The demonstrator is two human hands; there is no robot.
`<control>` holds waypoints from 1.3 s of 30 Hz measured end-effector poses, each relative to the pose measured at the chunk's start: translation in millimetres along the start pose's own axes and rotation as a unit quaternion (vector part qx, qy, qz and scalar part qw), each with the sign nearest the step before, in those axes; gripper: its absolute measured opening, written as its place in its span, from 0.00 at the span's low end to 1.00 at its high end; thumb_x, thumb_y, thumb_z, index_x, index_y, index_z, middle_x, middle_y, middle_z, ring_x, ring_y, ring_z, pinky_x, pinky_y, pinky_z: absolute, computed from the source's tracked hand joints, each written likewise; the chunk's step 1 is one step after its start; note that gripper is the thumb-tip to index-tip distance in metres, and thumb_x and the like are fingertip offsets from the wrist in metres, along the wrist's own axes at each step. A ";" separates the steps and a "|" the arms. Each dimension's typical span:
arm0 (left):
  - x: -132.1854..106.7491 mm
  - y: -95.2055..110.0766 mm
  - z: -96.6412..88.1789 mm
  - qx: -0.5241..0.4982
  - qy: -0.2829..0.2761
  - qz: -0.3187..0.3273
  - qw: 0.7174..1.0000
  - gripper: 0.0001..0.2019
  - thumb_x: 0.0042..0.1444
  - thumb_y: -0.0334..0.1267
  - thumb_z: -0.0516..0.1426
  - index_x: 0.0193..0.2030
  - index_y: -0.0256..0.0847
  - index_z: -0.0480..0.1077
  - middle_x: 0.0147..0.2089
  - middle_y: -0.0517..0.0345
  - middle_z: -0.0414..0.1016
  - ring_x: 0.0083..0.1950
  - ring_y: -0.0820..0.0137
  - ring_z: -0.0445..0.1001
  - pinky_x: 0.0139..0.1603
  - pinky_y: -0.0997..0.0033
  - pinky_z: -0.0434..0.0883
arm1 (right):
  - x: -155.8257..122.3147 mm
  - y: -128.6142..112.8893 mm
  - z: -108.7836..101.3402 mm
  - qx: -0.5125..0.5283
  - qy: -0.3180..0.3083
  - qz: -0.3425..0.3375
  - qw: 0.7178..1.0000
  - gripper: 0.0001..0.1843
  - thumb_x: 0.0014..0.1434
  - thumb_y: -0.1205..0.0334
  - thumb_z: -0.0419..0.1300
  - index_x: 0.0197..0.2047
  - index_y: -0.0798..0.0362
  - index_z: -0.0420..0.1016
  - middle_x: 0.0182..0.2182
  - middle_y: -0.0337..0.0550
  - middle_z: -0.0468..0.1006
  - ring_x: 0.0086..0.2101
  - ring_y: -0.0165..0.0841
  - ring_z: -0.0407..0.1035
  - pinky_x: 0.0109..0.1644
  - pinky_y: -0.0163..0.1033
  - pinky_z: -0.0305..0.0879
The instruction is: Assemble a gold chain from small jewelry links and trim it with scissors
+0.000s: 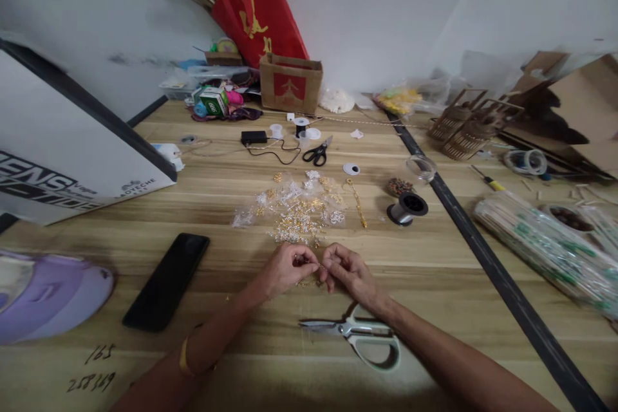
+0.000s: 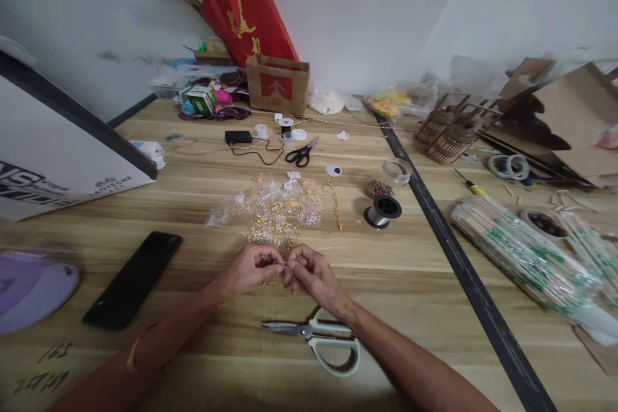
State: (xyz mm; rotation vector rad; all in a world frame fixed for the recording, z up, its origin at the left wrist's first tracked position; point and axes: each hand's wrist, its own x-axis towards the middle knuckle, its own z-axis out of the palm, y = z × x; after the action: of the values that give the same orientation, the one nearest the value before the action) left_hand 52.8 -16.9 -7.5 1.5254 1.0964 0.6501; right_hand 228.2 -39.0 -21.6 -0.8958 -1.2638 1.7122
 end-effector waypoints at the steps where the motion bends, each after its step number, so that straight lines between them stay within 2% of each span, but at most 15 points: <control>1: 0.5 0.5 -2.3 -0.012 -0.008 -0.005 1.000 0.05 0.46 0.34 0.58 0.26 0.34 0.72 0.21 0.61 0.69 0.23 0.77 0.64 0.24 0.79 0.60 | 0.4 0.7 -0.2 0.008 0.001 0.001 1.000 0.16 0.57 0.49 0.59 0.32 0.54 0.63 0.24 0.38 0.73 0.19 0.24 0.64 0.22 0.30 0.64; 4: 2.6 1.6 -12.7 -0.074 -0.013 -0.035 0.997 0.07 0.46 0.37 0.59 0.27 0.34 0.72 0.22 0.62 0.68 0.22 0.78 0.63 0.22 0.79 0.60 | 1.5 2.6 -0.9 0.023 0.004 0.003 1.000 0.16 0.57 0.50 0.59 0.33 0.54 0.63 0.26 0.40 0.76 0.19 0.24 0.64 0.22 0.30 0.63; 10: 9.0 -1.2 -34.8 -0.122 0.055 -0.074 0.988 0.11 0.42 0.41 0.62 0.27 0.34 0.70 0.18 0.65 0.65 0.20 0.79 0.61 0.20 0.80 0.59 | 2.4 1.8 -1.5 0.019 0.004 0.002 1.000 0.15 0.58 0.50 0.58 0.33 0.54 0.63 0.29 0.43 0.78 0.20 0.24 0.65 0.22 0.29 0.63; 14: 12.5 -6.9 -45.3 -0.093 0.100 -0.063 0.989 0.11 0.41 0.40 0.62 0.27 0.34 0.71 0.19 0.65 0.66 0.19 0.80 0.60 0.19 0.80 0.59 | 2.2 0.6 -1.5 0.014 0.009 0.011 1.000 0.16 0.57 0.49 0.58 0.33 0.54 0.64 0.27 0.41 0.76 0.20 0.24 0.65 0.22 0.29 0.63; 21: 14.1 -17.6 -55.4 0.031 0.175 -0.018 0.984 0.09 0.45 0.40 0.60 0.29 0.35 0.75 0.20 0.61 0.70 0.22 0.75 0.66 0.22 0.78 0.62 | 1.4 2.3 -1.7 0.007 0.009 0.017 1.000 0.17 0.57 0.49 0.59 0.32 0.54 0.64 0.25 0.39 0.74 0.20 0.23 0.64 0.22 0.28 0.62; 24: 15.3 -21.1 -58.1 0.043 0.193 -0.007 0.980 0.09 0.46 0.39 0.60 0.31 0.36 0.77 0.20 0.60 0.71 0.22 0.74 0.67 0.22 0.78 0.63 | 0.7 1.5 -0.5 -0.001 0.010 0.020 1.000 0.18 0.56 0.48 0.59 0.32 0.54 0.63 0.25 0.39 0.73 0.20 0.23 0.63 0.21 0.28 0.60; 27: 16.6 -25.4 -58.7 -0.016 0.174 -0.023 0.984 0.11 0.46 0.40 0.61 0.33 0.34 0.76 0.19 0.61 0.71 0.21 0.75 0.67 0.22 0.78 0.63 | 0.0 -1.0 1.2 -0.008 0.011 0.022 1.000 0.19 0.55 0.46 0.59 0.31 0.54 0.63 0.24 0.39 0.73 0.20 0.24 0.63 0.21 0.28 0.60; 32: 15.3 -25.9 -54.5 -0.152 0.120 -0.063 0.979 0.14 0.44 0.42 0.63 0.34 0.33 0.74 0.28 0.54 0.78 0.25 0.72 0.74 0.24 0.76 0.67 | -0.4 -3.1 2.1 -0.021 0.007 0.016 1.000 0.19 0.56 0.47 0.59 0.31 0.55 0.62 0.24 0.39 0.73 0.20 0.23 0.63 0.22 0.28 0.59; 39: 12.6 -18.6 -52.1 -0.243 0.075 -0.107 0.961 0.19 0.48 0.47 0.61 0.37 0.30 0.74 0.33 0.47 0.80 0.30 0.69 0.77 0.32 0.72 0.71 | 0.0 -2.5 2.0 -0.020 0.006 0.016 1.000 0.19 0.55 0.45 0.59 0.31 0.54 0.63 0.24 0.38 0.72 0.20 0.24 0.63 0.21 0.29 0.60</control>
State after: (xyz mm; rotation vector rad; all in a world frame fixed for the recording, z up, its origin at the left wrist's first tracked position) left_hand 8.0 17.3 -13.9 0.9346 1.0962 0.8228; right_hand 226.9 -39.3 -18.7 -0.9530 -1.2858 1.7083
